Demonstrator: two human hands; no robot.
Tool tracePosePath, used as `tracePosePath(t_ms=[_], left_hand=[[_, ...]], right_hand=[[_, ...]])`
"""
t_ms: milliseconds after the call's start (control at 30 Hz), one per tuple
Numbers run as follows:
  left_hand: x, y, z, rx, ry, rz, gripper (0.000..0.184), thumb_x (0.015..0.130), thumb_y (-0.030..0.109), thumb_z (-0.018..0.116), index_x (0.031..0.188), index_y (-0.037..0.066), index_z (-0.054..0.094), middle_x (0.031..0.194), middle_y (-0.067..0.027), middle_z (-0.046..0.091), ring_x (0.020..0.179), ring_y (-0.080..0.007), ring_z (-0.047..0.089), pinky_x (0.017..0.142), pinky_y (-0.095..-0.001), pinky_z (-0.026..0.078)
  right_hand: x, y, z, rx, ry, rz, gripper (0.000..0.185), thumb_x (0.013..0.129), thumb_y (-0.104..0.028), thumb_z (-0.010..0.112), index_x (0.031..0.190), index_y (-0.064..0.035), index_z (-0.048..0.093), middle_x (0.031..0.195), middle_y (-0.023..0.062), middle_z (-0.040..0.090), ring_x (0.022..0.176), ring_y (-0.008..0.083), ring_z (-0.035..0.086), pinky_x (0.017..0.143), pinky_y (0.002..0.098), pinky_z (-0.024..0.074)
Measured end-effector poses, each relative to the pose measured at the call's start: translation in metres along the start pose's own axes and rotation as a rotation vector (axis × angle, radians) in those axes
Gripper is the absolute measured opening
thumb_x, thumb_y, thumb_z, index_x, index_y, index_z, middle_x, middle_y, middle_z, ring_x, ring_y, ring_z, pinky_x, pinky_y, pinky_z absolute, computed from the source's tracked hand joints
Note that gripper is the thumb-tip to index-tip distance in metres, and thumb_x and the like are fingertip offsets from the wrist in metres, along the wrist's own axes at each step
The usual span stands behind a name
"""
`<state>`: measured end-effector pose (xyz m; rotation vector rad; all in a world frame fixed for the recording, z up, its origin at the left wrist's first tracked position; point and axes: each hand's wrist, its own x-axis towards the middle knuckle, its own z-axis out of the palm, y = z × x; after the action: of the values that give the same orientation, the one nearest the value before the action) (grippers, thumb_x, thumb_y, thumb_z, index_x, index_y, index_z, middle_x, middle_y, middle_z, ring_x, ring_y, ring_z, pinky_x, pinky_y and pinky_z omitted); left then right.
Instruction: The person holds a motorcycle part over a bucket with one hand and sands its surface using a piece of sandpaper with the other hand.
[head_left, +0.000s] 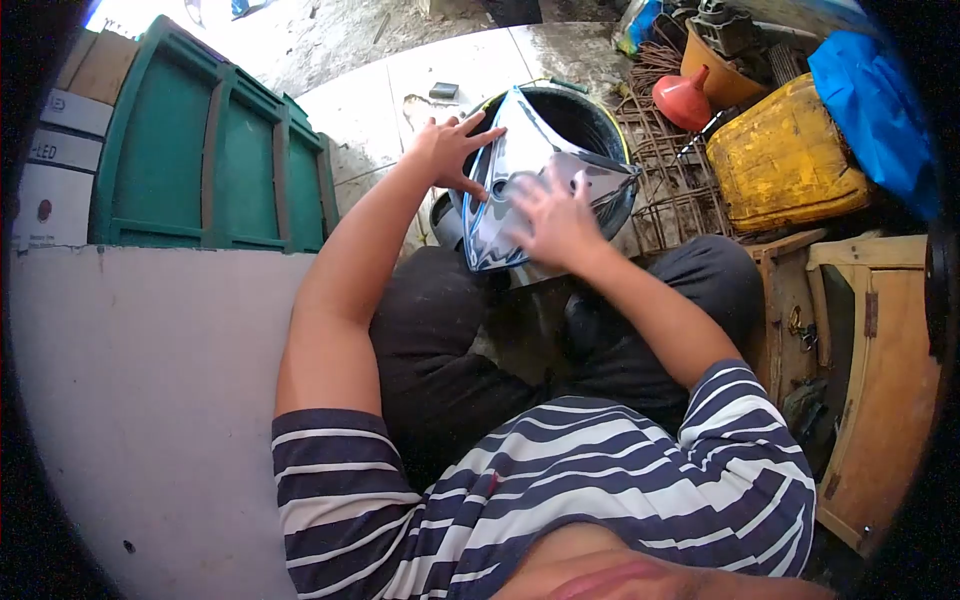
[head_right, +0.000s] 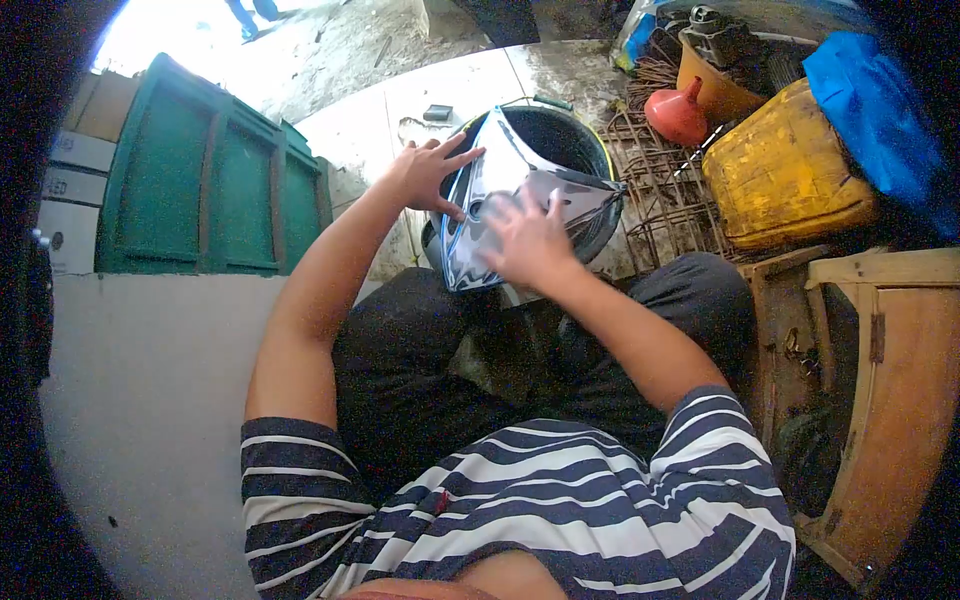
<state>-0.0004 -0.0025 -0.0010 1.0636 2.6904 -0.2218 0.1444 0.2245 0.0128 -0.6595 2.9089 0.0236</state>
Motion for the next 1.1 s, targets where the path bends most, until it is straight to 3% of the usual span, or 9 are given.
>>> tracePosePath(t_ms=[33, 133, 167, 267, 400, 600, 733, 967, 1100], left_hand=[[-0.001, 0.0, 0.0, 0.001, -0.011, -0.002, 0.138, 0.06, 0.087, 0.084, 0.173, 0.044, 0.019, 0.177, -0.0137, 0.032, 0.145, -0.0401, 0.055, 0.111, -0.0606, 0.049], [0.002, -0.001, 0.006, -0.015, 0.006, -0.003, 0.138, 0.059, 0.087, 0.084, 0.173, 0.045, 0.02, 0.178, -0.0134, 0.031, 0.145, -0.0401, 0.055, 0.11, -0.0613, 0.049], [0.001, -0.002, 0.006, -0.012, 0.023, 0.002, 0.138, 0.059, 0.086, 0.085, 0.173, 0.045, 0.02, 0.177, -0.0137, 0.031, 0.145, -0.0403, 0.055, 0.11, -0.0621, 0.049], [0.0, 0.0, 0.003, 0.007, 0.014, 0.002, 0.137, 0.06, 0.086, 0.084, 0.173, 0.044, 0.02, 0.177, -0.0142, 0.033, 0.144, -0.0401, 0.055, 0.11, -0.0623, 0.049], [0.001, -0.001, 0.004, 0.004, 0.015, 0.001, 0.137, 0.059, 0.085, 0.085, 0.173, 0.044, 0.02, 0.177, -0.0139, 0.033, 0.145, -0.0399, 0.055, 0.111, -0.0621, 0.048], [0.0, 0.001, 0.0, -0.012, 0.001, -0.012, 0.138, 0.058, 0.086, 0.085, 0.173, 0.045, 0.021, 0.177, -0.0135, 0.033, 0.146, -0.0404, 0.054, 0.112, -0.0621, 0.048], [0.001, 0.0, 0.001, -0.005, -0.007, -0.007, 0.138, 0.057, 0.088, 0.084, 0.173, 0.045, 0.021, 0.177, -0.0139, 0.032, 0.146, -0.0404, 0.054, 0.113, -0.0619, 0.047], [0.0, 0.002, -0.003, -0.019, -0.035, -0.013, 0.137, 0.06, 0.084, 0.086, 0.173, 0.044, 0.02, 0.178, -0.0139, 0.03, 0.148, -0.0411, 0.052, 0.116, -0.0634, 0.045], [0.0, 0.001, -0.005, -0.037, -0.032, -0.008, 0.136, 0.061, 0.083, 0.087, 0.173, 0.044, 0.02, 0.178, -0.0137, 0.03, 0.148, -0.0406, 0.052, 0.117, -0.0636, 0.044]], right_hand=[[-0.006, -0.016, -0.016, 0.013, -0.136, -0.069, 0.069, 0.105, -0.071, 0.045, 0.158, -0.0285, 0.058, 0.172, 0.0018, 0.045, 0.162, 0.0384, 0.031, 0.125, 0.0773, 0.0199], [-0.001, -0.012, -0.017, 0.011, -0.139, -0.047, 0.069, 0.105, -0.071, 0.046, 0.158, -0.0291, 0.058, 0.172, 0.0022, 0.044, 0.163, 0.0384, 0.03, 0.125, 0.0763, 0.0204], [0.006, 0.002, -0.008, 0.062, -0.011, 0.045, 0.067, 0.105, -0.068, 0.047, 0.156, -0.0281, 0.059, 0.172, 0.0033, 0.045, 0.163, 0.0401, 0.028, 0.126, 0.0753, 0.02], [0.01, 0.021, -0.018, 0.068, 0.034, 0.148, 0.065, 0.104, -0.066, 0.05, 0.155, -0.0269, 0.062, 0.17, 0.0046, 0.047, 0.164, 0.0423, 0.026, 0.126, 0.0751, 0.0195], [-0.01, -0.015, -0.006, 0.11, -0.012, -0.056, 0.062, 0.102, -0.062, 0.059, 0.149, -0.023, 0.067, 0.167, 0.0059, 0.051, 0.162, 0.0445, 0.029, 0.123, 0.0753, 0.0249], [0.009, 0.023, -0.011, 0.077, 0.104, 0.13, 0.062, 0.102, -0.061, 0.059, 0.15, -0.0217, 0.066, 0.167, 0.0059, 0.051, 0.161, 0.0445, 0.029, 0.123, 0.0748, 0.0251], [-0.012, -0.018, 0.0, 0.044, -0.016, -0.063, 0.067, 0.102, -0.064, 0.057, 0.153, -0.0206, 0.063, 0.168, 0.005, 0.05, 0.161, 0.0424, 0.031, 0.123, 0.0761, 0.0236], [0.006, 0.015, 0.0, 0.055, 0.094, 0.157, 0.063, 0.1, -0.06, 0.062, 0.151, -0.0229, 0.065, 0.168, 0.0053, 0.049, 0.161, 0.0426, 0.031, 0.124, 0.0734, 0.0268], [-0.008, -0.015, -0.002, 0.039, -0.029, -0.009, 0.065, 0.101, -0.062, 0.061, 0.155, -0.025, 0.06, 0.169, 0.005, 0.048, 0.161, 0.0425, 0.03, 0.124, 0.0732, 0.0279]])
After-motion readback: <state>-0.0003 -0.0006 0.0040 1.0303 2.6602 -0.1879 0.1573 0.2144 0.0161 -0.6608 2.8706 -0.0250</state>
